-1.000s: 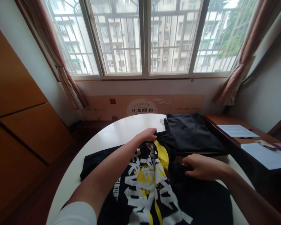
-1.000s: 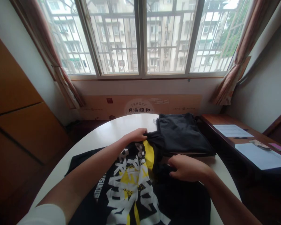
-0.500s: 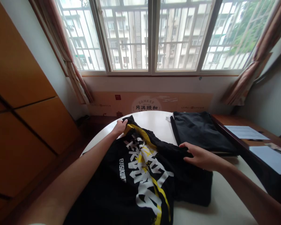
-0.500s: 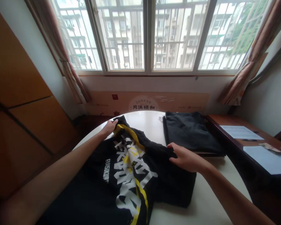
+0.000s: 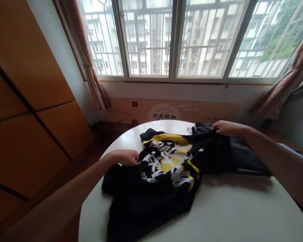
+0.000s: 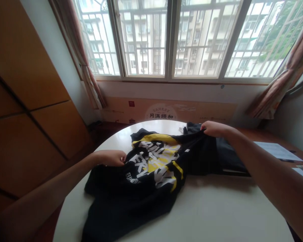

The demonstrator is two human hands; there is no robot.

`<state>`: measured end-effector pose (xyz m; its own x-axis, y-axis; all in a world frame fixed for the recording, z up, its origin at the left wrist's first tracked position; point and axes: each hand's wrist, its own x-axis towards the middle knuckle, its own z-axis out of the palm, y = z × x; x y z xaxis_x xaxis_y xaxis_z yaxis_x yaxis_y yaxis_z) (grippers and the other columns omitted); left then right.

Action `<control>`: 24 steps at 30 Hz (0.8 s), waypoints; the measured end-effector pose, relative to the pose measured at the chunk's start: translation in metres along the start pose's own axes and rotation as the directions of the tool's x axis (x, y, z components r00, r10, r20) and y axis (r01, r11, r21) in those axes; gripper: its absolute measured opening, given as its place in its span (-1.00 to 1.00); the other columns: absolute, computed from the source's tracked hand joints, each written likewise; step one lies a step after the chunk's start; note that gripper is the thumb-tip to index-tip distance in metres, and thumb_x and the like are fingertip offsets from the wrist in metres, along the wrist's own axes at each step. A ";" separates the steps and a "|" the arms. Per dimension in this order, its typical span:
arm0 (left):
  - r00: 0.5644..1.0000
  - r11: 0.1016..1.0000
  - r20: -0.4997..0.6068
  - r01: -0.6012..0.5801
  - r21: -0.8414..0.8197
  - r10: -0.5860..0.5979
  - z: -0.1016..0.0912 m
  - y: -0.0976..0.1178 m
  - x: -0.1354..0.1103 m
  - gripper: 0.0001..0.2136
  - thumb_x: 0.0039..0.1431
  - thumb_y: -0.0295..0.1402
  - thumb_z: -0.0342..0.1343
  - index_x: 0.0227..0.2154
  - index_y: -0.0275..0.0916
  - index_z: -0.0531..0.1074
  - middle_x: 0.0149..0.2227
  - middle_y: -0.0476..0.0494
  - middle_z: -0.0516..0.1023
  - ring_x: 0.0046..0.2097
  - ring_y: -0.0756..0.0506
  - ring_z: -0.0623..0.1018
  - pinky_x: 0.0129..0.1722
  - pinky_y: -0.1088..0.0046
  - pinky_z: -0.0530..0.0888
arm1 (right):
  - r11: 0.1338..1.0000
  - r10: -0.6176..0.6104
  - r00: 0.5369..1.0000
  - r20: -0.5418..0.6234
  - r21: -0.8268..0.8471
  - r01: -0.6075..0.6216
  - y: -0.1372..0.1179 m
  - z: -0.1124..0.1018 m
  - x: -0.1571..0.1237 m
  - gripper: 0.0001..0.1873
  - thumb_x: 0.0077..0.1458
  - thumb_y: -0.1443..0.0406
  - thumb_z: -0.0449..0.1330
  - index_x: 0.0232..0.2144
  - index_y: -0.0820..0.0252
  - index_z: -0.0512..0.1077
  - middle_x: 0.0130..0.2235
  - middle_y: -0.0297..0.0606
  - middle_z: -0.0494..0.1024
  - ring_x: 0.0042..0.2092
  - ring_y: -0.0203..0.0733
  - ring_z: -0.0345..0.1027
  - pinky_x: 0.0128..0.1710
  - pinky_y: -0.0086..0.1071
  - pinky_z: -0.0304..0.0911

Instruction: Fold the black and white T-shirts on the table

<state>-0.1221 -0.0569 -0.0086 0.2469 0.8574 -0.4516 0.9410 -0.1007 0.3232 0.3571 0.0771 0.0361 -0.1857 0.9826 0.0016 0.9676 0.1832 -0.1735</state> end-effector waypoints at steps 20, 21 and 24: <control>0.906 0.990 -0.410 -0.056 0.132 0.106 -0.001 0.044 0.175 -0.38 0.49 -0.11 -0.19 0.46 -0.36 0.11 0.52 -0.45 -0.01 0.53 -0.39 0.01 0.45 -0.10 -0.01 | 0.933 -0.354 0.934 0.045 -0.050 0.356 -0.192 0.149 -0.041 -0.23 0.45 0.04 -0.12 0.48 0.46 0.05 0.48 0.34 0.04 0.47 0.44 -0.07 0.36 0.18 -0.08; 0.906 0.991 -0.419 -0.010 0.134 0.065 -0.001 0.033 0.178 -0.35 0.49 -0.06 -0.23 0.49 -0.33 0.05 0.53 -0.43 -0.08 0.53 -0.41 -0.05 0.44 -0.20 -0.07 | 0.925 -0.378 0.925 0.045 -0.018 0.379 -0.192 0.152 -0.040 -0.23 0.45 0.03 -0.12 0.48 0.45 0.04 0.50 0.29 -0.01 0.50 0.38 -0.14 0.40 0.16 -0.14; 0.900 0.980 -0.427 0.157 0.124 -0.090 -0.007 -0.005 0.177 -0.28 0.47 0.06 -0.35 0.53 -0.25 -0.09 0.56 -0.34 -0.19 0.55 -0.38 -0.13 0.43 -0.24 -0.13 | 0.908 -0.416 0.908 0.052 0.071 0.412 -0.192 0.156 -0.038 -0.17 0.44 -0.04 -0.11 0.49 0.44 0.00 0.53 0.18 -0.08 0.54 0.21 -0.27 0.46 0.08 -0.28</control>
<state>-0.0843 0.0992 -0.0840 0.0381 0.9960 -0.0804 0.9895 -0.0264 0.1421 0.1514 -0.0006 -0.0843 -0.5803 0.8141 0.0225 0.7901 0.5694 -0.2270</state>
